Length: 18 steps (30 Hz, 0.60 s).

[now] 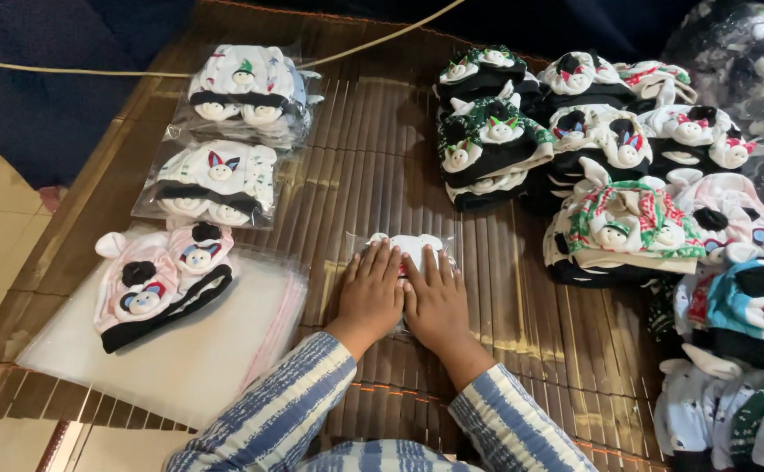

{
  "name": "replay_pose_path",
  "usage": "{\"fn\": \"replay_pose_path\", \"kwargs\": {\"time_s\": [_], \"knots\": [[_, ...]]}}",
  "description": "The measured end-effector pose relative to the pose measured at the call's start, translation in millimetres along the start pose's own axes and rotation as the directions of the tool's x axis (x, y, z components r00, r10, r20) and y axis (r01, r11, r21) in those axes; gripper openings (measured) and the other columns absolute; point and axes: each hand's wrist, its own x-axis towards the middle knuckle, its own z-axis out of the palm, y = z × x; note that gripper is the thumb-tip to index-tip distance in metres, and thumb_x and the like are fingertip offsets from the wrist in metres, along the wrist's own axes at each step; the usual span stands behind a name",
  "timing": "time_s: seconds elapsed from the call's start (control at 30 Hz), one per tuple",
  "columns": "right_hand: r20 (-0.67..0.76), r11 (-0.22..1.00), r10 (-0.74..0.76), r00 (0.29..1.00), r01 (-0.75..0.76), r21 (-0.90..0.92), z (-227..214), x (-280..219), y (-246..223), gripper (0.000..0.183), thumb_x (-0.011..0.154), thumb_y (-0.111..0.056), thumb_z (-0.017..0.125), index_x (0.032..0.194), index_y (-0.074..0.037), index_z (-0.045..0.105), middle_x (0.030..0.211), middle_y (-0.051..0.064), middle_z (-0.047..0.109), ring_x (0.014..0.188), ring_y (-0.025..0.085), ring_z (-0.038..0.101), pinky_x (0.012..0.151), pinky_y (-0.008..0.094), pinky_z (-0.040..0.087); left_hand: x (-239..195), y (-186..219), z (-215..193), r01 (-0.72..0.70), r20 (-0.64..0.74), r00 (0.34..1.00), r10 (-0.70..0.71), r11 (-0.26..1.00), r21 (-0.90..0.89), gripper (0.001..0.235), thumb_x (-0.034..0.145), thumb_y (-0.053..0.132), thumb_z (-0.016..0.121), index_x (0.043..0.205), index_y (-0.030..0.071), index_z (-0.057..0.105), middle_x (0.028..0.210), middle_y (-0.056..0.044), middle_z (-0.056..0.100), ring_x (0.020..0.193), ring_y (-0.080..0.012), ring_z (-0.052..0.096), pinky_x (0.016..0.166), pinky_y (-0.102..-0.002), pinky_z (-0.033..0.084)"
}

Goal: Packaging knitted hats into individual plastic bags

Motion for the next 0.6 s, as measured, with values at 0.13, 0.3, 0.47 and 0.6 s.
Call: {"fn": "replay_pose_path", "kwargs": {"time_s": [0.13,0.3,0.47,0.6], "knots": [[-0.001,1.0,-0.015,1.0,0.015,-0.01,2,0,1,0.057,0.101,-0.044,0.035,0.158,-0.036,0.04,0.161,0.012,0.041,0.146,0.038,0.04,0.11,0.055,0.04,0,-1,5,0.01,0.007,1.0,-0.01,1.0,0.003,0.062,0.092,0.035,0.05,0.149,0.01,0.05,0.154,-0.016,0.047,0.143,-0.0336,0.043,0.117,-0.054,0.028],[0.078,1.0,-0.003,0.997,0.005,-0.027,-1,2,2,0.056,0.103,-0.043,0.033,0.159,-0.036,0.037,0.162,0.013,0.039,0.147,0.037,0.04,0.113,0.055,0.039,1,-1,6,0.019,0.025,0.999,-0.019,1.0,-0.002,0.062,0.091,0.037,0.049,0.148,0.011,0.05,0.154,-0.015,0.046,0.143,-0.0334,0.043,0.116,-0.054,0.029],[0.356,0.996,0.036,0.934,-0.06,0.058,-4,24,20,0.058,0.102,-0.056,0.029,0.159,-0.044,0.03,0.168,0.008,0.026,0.154,0.034,0.027,0.118,0.055,0.031,13,-9,8,0.04,0.137,0.99,-0.037,0.999,-0.022,0.062,0.09,0.034,0.053,0.147,0.011,0.05,0.154,-0.015,0.046,0.143,-0.0339,0.043,0.114,-0.055,0.033],[0.275,0.998,0.055,0.96,-0.063,0.021,0,34,25,0.058,0.099,-0.055,0.037,0.156,-0.044,0.038,0.161,0.001,0.038,0.151,0.032,0.032,0.117,0.06,0.028,32,-11,-6,0.118,0.256,0.963,-0.081,0.984,-0.133,0.058,0.094,0.033,0.046,0.149,0.013,0.048,0.155,-0.015,0.044,0.145,-0.0351,0.041,0.116,-0.055,0.029]]}}
